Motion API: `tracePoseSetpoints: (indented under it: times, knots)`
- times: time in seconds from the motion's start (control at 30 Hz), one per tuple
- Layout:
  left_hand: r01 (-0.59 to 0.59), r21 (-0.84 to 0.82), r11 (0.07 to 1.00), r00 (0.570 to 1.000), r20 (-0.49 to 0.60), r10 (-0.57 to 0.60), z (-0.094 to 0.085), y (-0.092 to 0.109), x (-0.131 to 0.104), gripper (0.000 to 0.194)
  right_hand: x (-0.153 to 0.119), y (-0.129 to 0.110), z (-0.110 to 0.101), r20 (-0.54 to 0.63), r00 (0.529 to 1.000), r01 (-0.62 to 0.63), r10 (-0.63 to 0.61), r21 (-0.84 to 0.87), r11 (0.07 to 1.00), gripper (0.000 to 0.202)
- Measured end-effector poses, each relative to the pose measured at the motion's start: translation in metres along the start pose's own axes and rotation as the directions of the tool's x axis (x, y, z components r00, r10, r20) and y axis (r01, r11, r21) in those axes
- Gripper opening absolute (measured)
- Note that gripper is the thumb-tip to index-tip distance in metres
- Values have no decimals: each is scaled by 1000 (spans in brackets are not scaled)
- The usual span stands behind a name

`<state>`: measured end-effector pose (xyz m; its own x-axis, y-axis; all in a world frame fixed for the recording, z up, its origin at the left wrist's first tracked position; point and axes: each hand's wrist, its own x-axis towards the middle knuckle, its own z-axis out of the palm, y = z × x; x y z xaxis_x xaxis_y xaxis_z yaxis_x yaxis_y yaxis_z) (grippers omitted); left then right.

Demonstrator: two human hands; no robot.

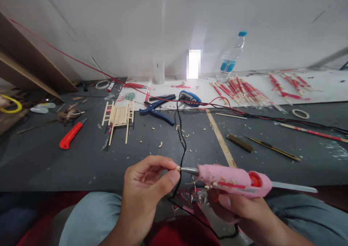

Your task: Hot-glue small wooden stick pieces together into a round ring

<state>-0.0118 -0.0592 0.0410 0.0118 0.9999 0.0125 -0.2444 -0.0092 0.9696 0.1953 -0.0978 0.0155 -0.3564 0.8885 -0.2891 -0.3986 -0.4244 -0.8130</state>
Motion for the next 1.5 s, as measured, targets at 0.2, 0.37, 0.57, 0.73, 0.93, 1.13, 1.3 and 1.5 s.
tracePoseSetpoints:
  times: [0.2, 0.37, 0.57, 0.73, 0.93, 1.13, 1.3, 1.5]
  knots:
    - [-86, 83, 993, 996, 12, 85, -1, 3, -1, 24, -1, -1, -4, -38, 999, 25, -29, -112, 993, 53]
    - [-143, 167, 975, 990, 31, 140, -2, 5, -1, 28, 0, -4, -6, -15, 997, 73, -78, -212, 974, 54]
    - [-165, 213, 963, 986, 52, 157, -4, 5, -2, 26, -1, -4, -7, 12, 993, 113, -113, -247, 962, 52]
    - [-169, 196, 966, 985, 65, 159, -5, 4, -2, 24, -2, -2, -9, 16, 990, 141, -143, -277, 950, 51]
    - [-148, 179, 973, 988, 58, 140, -5, 3, -2, 22, -2, -1, -8, 30, 988, 155, -153, -289, 945, 48]
    - [-144, 163, 976, 988, 70, 135, -5, 2, -1, 21, -1, -2, -5, 32, 991, 134, -130, -269, 954, 42]
    - [-137, 160, 977, 989, 70, 127, -6, 1, 0, 20, 0, 4, -10, 82, 981, 192, -178, -232, 954, 43]
    - [-126, 134, 983, 991, 57, 120, -5, 3, -1, 19, -2, 7, -13, 86, 976, 214, -198, -271, 939, 50]
